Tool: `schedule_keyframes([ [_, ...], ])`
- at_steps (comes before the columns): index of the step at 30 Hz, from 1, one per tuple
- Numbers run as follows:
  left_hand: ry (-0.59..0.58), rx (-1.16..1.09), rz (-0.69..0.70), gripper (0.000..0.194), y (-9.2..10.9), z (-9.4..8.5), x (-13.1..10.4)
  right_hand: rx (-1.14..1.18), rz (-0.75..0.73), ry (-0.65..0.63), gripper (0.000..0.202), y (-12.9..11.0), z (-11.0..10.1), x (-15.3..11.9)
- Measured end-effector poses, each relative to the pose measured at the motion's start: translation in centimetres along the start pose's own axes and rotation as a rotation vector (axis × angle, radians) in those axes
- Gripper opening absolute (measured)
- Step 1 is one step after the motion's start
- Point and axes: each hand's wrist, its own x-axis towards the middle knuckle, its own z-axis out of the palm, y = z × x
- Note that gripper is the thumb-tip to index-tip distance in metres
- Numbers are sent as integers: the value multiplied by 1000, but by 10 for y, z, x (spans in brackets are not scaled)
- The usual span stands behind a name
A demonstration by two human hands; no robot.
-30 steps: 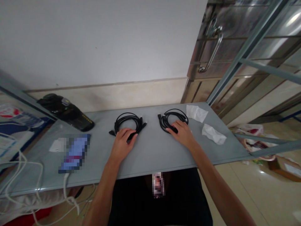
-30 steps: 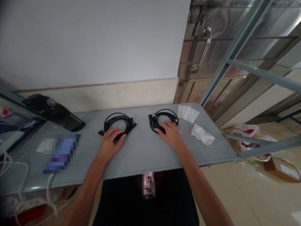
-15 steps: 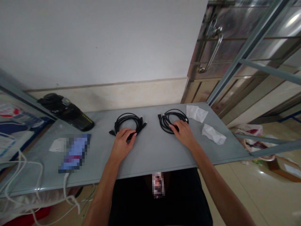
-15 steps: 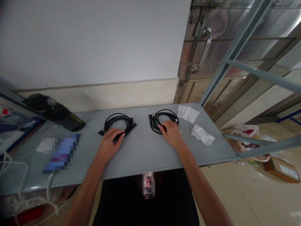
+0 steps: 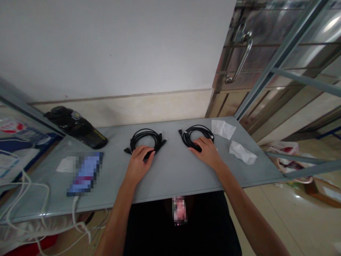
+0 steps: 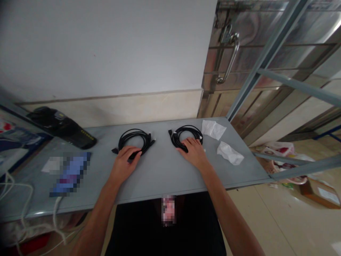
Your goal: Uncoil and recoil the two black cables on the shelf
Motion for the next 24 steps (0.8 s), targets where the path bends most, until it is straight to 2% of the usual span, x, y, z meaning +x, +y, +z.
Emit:
schedule_keyframes([
  [10,-4,5,-30,15,-1,1,0,-6,71,116,47,4,2,0],
  [18,7,-23,-35,15,-1,-1,1,100,226,225,51,8,4,-1],
  [20,11,-35,-38,15,-2,-1,1,212,296,299,50,6,1,-2],
  [24,16,-57,-48,16,-2,-2,1,371,404,529,50,-2,-14,-1],
])
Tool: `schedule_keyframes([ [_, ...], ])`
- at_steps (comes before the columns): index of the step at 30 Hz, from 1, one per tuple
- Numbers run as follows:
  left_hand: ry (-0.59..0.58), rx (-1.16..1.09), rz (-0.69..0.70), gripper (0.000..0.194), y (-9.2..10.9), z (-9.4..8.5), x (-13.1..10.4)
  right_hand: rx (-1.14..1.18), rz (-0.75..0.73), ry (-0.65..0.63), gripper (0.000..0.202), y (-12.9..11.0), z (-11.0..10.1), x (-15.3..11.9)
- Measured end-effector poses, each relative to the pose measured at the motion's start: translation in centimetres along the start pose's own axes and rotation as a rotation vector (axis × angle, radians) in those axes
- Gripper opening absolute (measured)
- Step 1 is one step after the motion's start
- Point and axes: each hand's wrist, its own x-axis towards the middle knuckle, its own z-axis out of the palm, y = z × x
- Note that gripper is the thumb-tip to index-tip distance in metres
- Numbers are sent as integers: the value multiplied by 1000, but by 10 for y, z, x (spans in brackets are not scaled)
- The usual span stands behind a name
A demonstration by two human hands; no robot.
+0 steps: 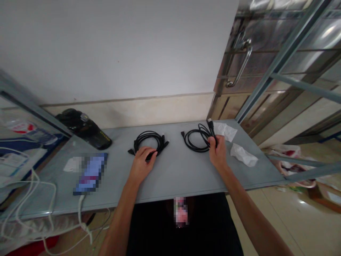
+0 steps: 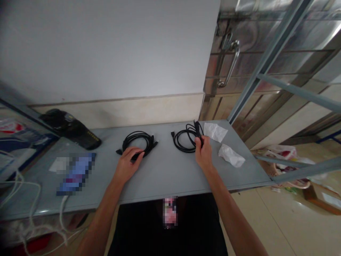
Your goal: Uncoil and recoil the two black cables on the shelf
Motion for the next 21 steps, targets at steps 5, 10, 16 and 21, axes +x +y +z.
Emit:
schedule_keyframes([
  [5,15,6,-10,16,2,-1,0,411,136,264,36,-39,-20,17],
  [10,35,7,24,16,4,-2,-1,692,123,298,38,-99,-48,31],
  [16,12,-150,43,36,54,-2,-12,869,165,169,43,-166,-65,13],
  [21,-86,-454,36,63,145,2,-34,883,257,-109,37,-184,-52,-34],
])
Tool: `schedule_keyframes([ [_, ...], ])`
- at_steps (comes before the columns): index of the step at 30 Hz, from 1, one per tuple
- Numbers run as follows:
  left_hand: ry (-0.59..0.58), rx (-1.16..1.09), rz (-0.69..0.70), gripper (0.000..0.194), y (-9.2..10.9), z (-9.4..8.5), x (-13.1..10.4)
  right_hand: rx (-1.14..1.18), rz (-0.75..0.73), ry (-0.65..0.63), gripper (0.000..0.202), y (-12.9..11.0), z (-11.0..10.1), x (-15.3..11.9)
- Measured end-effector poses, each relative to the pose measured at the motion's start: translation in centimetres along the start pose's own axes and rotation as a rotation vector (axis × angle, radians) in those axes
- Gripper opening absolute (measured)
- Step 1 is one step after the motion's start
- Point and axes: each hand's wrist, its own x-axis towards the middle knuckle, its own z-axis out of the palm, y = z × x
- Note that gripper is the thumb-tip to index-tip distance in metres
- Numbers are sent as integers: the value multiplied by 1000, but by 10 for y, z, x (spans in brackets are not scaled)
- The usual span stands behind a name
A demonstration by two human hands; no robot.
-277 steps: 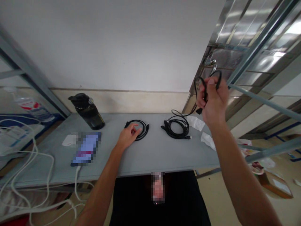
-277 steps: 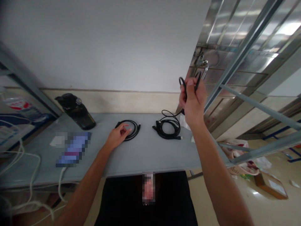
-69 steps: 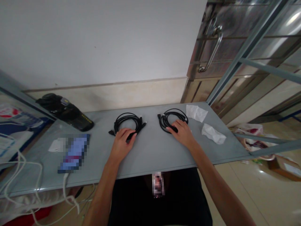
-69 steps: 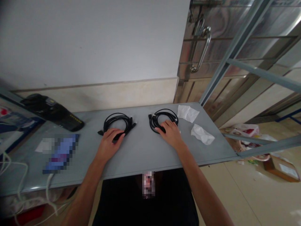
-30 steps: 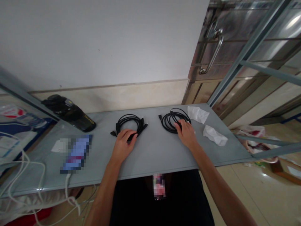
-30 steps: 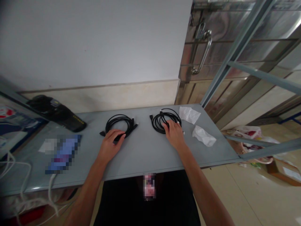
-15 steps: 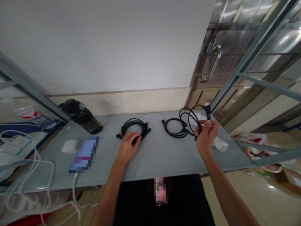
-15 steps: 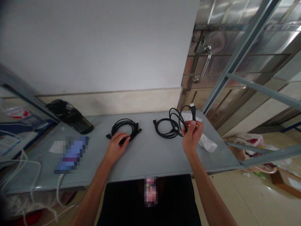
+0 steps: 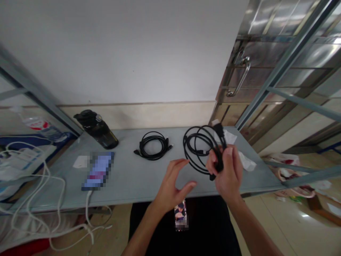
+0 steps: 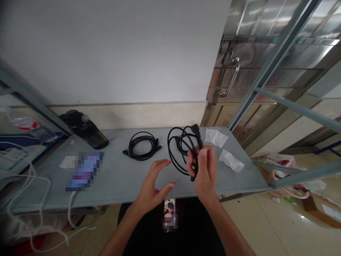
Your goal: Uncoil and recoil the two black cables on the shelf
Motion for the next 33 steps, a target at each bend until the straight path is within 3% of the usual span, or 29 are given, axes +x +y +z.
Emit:
schedule_keyframes([
  [4,109,-202,-70,56,43,15,-4,-203,43,-211,29,16,10,-37],
  [7,196,-291,-331,45,56,8,-1,-317,60,-408,24,22,12,-53],
  [10,193,-348,-533,50,59,-6,2,-335,73,-527,21,25,13,-59],
  [14,189,-355,-579,52,54,-18,1,-340,45,-555,13,30,12,-61],
  [20,184,-305,-628,50,45,-22,-5,-372,70,-592,12,32,1,-64],
  [26,224,-371,-651,49,43,-26,-10,-344,202,-524,13,35,-14,-66],
  [33,152,-412,-673,56,34,-42,-14,-306,273,-433,31,51,-35,-73],
])
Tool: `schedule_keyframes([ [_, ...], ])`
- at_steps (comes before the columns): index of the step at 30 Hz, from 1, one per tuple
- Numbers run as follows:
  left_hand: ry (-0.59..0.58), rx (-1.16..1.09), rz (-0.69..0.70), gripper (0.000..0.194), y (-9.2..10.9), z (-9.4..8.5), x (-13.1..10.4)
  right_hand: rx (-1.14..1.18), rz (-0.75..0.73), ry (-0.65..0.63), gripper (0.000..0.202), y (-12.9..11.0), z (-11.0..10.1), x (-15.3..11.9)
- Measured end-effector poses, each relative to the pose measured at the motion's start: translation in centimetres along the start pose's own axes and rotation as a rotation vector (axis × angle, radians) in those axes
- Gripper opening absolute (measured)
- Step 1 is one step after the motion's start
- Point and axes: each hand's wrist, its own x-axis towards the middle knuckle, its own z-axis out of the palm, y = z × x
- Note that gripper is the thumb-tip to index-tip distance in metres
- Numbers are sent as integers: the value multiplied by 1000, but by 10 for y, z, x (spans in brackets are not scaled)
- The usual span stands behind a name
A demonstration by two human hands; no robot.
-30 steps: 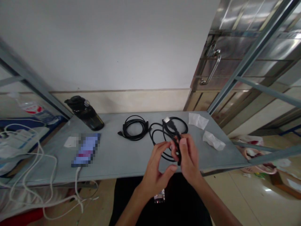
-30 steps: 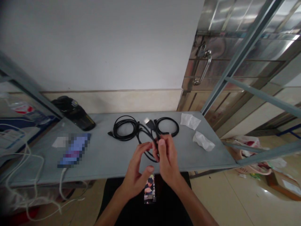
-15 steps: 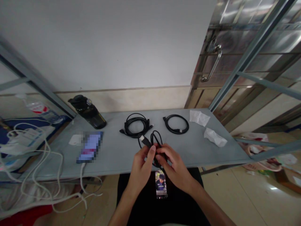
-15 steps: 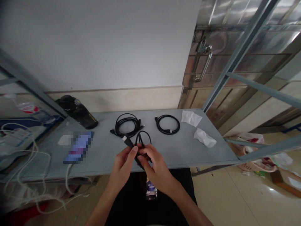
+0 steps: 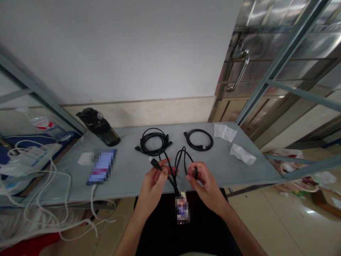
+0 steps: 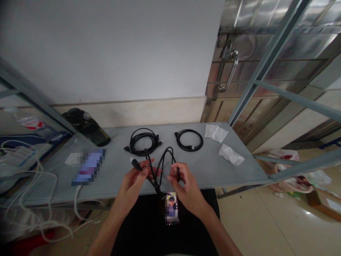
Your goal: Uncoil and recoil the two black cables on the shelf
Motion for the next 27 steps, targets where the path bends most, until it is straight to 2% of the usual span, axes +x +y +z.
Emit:
schedule_keyframes([
  [6,21,-76,-5,60,-11,-25,-8,-64,6,92,35,11,-21,-7],
  [9,8,-91,-35,59,-16,-31,-16,-114,-43,106,32,11,-20,-11],
  [13,-153,-71,-76,59,-15,-22,-26,-134,-100,43,28,5,-5,-16],
  [16,-281,5,-80,53,-11,-9,-33,-153,-142,-20,53,-3,11,-18],
  [18,-297,49,-47,48,-8,0,-37,-163,-153,-84,67,-8,20,-18],
  [19,-287,63,-21,47,-7,3,-39,-164,-148,-115,67,-11,23,-18],
  [21,-254,83,27,47,-4,8,-42,-166,-125,-137,49,-14,27,-17],
  [24,-221,86,30,48,0,8,-43,-148,-84,-69,24,-16,26,-16],
  [27,-221,26,-8,49,5,1,-42,-102,-47,28,22,-16,17,-14],
])
